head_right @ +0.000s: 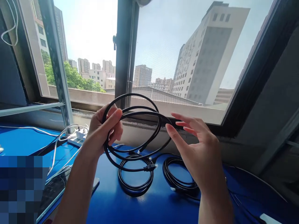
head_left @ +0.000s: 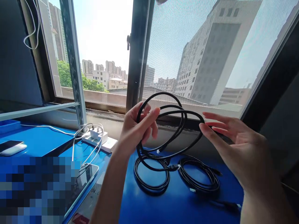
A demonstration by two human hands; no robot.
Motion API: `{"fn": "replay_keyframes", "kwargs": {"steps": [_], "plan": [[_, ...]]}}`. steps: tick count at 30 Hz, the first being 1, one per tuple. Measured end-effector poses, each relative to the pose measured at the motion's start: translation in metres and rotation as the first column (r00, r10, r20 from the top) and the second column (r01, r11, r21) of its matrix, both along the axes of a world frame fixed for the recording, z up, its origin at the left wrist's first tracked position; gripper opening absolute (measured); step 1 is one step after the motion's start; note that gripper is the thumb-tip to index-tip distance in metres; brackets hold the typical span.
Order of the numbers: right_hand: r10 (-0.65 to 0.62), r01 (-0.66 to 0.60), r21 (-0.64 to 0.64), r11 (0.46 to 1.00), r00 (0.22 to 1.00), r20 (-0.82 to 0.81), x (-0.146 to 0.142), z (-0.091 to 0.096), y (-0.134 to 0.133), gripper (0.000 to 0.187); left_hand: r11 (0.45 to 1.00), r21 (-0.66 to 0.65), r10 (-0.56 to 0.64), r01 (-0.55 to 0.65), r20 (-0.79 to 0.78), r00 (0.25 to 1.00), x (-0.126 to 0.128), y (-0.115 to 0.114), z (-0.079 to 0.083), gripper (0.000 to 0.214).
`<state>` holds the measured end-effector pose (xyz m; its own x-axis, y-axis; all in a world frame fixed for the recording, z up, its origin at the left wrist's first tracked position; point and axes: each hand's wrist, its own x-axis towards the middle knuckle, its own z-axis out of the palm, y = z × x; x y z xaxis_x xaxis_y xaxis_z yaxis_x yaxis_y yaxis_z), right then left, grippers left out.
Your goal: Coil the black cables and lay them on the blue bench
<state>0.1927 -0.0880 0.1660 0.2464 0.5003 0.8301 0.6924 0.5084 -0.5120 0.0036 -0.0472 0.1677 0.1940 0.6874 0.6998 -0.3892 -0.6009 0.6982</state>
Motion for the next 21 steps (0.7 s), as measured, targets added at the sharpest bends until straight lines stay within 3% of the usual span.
{"fn": "replay_keyframes", "kwargs": {"steps": [6,11,18,21], "plan": [[0.068,-0.068,0.006,0.998,0.998,0.012,-0.008,-0.001,-0.001,0.033,1.000,-0.004,0.019,-0.019,-0.002,1.000,0.010,0.001,-0.002,0.036],[0.299,-0.298,-0.036,0.954,0.954,0.018,0.000,-0.004,0.000,0.029,0.999,-0.036,0.032,-0.033,-0.023,0.999,0.015,0.006,-0.005,0.031],[0.148,-0.127,0.105,0.986,0.963,-0.225,0.029,0.000,0.008,0.030,0.994,-0.071,0.078,-0.086,-0.117,0.990,0.000,0.008,0.001,0.023],[0.110,-0.091,0.106,0.990,0.975,-0.193,0.035,-0.002,0.014,0.030,0.997,-0.065,0.027,-0.035,-0.118,0.993,-0.002,0.008,0.000,0.024]]}}
